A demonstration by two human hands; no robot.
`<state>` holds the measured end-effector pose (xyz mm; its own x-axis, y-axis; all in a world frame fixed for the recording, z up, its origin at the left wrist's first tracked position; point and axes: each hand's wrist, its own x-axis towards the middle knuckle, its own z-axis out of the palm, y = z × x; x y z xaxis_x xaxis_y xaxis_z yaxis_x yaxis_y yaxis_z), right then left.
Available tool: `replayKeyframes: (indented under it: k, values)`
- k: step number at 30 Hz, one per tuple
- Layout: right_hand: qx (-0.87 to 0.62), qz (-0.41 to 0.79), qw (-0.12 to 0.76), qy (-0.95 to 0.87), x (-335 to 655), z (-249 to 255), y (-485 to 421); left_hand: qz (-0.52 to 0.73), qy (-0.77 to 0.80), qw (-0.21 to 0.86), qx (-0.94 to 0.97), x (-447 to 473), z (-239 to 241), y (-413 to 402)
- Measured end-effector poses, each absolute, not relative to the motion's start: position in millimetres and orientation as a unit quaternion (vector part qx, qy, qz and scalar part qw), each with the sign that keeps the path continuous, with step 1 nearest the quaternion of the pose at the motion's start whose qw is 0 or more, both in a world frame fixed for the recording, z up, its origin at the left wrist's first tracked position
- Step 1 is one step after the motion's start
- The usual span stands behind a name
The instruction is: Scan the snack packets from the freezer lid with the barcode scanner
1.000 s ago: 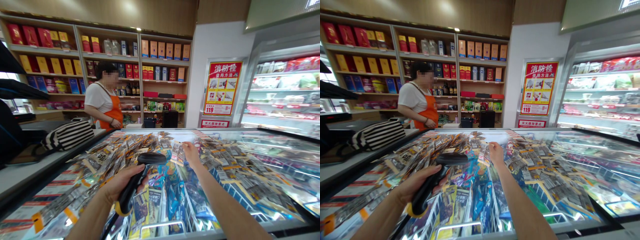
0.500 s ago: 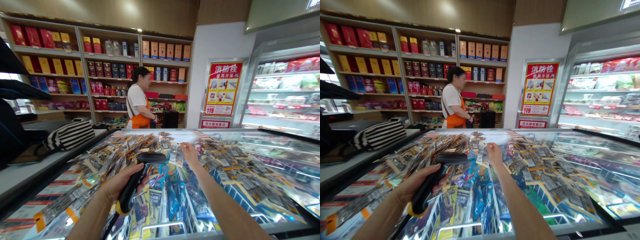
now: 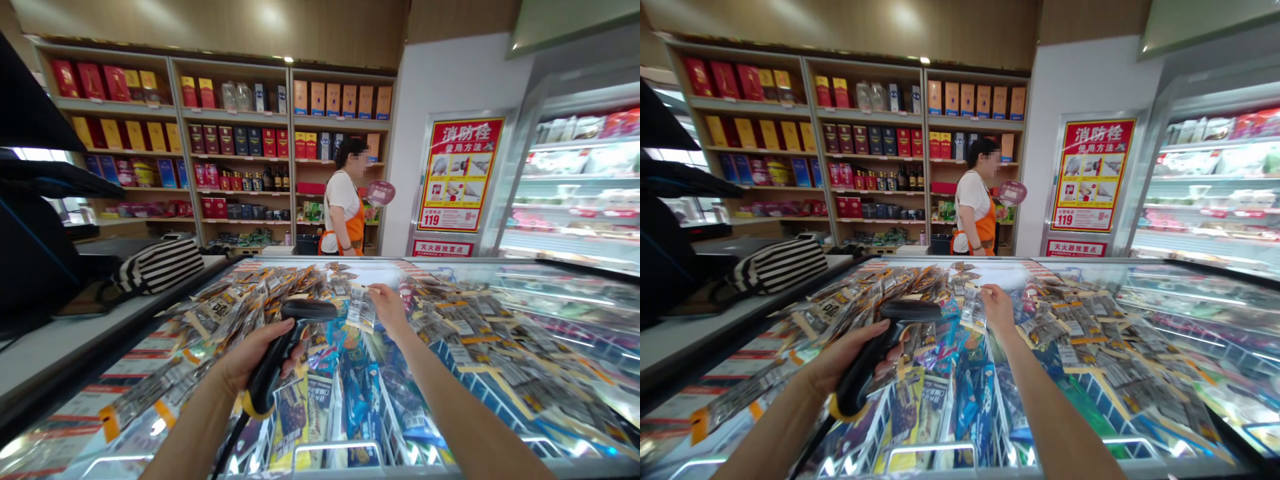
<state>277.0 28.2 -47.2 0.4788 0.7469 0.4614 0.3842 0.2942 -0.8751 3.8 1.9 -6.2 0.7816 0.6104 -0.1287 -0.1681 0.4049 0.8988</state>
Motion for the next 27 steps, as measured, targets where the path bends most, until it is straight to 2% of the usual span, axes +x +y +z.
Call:
replayKeyframes:
  k: [7, 27]
  values:
    - [-0.564, 0.171, 0.648, -0.482, 274.9, -45.9, 25.2, 0.242, 0.238, 0.806, 0.484, 2.6, -7.4, 3.7]
    - [-0.57, 0.151, 0.638, -0.495, 271.9, -48.4, 26.9, 0.271, 0.202, 0.805, 0.488, 3.3, 0.7, -2.4]
